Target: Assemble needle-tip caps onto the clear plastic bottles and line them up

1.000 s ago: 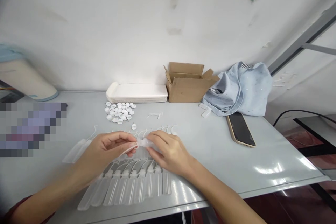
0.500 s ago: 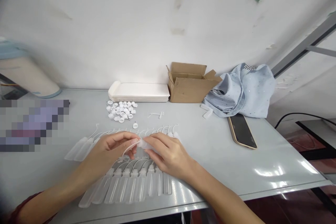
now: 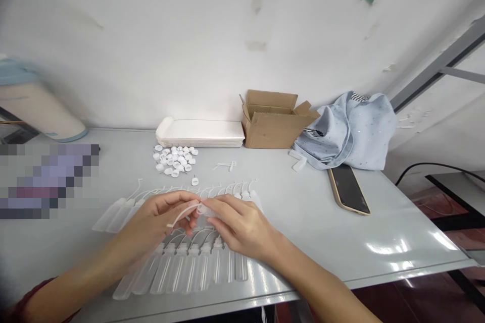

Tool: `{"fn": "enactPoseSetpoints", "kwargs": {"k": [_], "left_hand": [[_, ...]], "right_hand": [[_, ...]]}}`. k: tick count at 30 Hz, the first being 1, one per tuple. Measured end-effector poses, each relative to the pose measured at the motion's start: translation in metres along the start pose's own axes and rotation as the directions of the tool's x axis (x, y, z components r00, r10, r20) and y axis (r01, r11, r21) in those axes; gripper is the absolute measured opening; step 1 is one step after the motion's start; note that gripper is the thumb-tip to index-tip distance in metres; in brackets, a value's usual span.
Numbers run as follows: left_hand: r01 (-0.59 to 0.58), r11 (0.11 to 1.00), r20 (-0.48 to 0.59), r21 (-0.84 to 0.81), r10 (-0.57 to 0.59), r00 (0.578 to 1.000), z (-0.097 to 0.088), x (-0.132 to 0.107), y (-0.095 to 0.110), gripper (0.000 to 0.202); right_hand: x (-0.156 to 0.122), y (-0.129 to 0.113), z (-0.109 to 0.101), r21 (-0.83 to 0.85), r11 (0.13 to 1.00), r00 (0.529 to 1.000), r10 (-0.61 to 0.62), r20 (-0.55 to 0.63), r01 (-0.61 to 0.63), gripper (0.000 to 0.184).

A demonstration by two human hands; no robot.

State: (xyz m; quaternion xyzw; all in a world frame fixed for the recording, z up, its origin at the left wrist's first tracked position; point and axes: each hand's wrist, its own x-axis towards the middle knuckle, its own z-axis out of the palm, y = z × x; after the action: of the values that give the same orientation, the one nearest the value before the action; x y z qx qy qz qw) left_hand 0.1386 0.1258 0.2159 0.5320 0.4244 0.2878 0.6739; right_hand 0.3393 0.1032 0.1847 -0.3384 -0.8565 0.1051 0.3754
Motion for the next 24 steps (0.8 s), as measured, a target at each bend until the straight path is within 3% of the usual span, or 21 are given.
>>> {"fn": "enactPoseSetpoints", "kwargs": {"k": [6, 11, 14, 19, 22, 24], "left_hand": [[-0.007, 1.000, 0.015, -0.012, 0.007, 1.000, 0.000, 0.001, 0.001, 0.020], [-0.002, 1.000, 0.037, -0.010, 0.002, 0.999, 0.001, 0.001, 0.001, 0.022], [-0.008, 1.000, 0.035, -0.017, 0.008, 0.999, 0.002, 0.001, 0.001, 0.022], [-0.077, 0.991, -0.014, 0.113, 0.079, 0.997, 0.005, -0.002, 0.002, 0.019], [-0.204, 0.950, -0.048, 0.236, 0.221, 0.974, 0.007, -0.005, 0.001, 0.015], [-0.344, 0.866, -0.064, 0.363, 0.391, 0.918, 0.008, -0.007, -0.002, 0.011]], "right_hand": [[0.004, -0.006, -0.004, 0.200, 0.970, 0.991, 0.133, 0.020, -0.135, 0.038], [0.005, -0.011, -0.007, 0.374, 0.884, 0.959, 0.269, 0.087, -0.282, 0.037], [0.006, -0.011, -0.008, 0.554, 0.732, 0.916, 0.354, 0.186, -0.396, 0.034], [0.009, -0.011, -0.010, 0.790, 0.388, 0.868, 0.356, 0.346, -0.474, 0.028], [0.011, -0.010, -0.011, 0.825, 0.239, 0.836, 0.358, 0.416, -0.513, 0.025], [0.012, -0.009, -0.012, 0.830, 0.162, 0.819, 0.347, 0.458, -0.533, 0.024]]}}
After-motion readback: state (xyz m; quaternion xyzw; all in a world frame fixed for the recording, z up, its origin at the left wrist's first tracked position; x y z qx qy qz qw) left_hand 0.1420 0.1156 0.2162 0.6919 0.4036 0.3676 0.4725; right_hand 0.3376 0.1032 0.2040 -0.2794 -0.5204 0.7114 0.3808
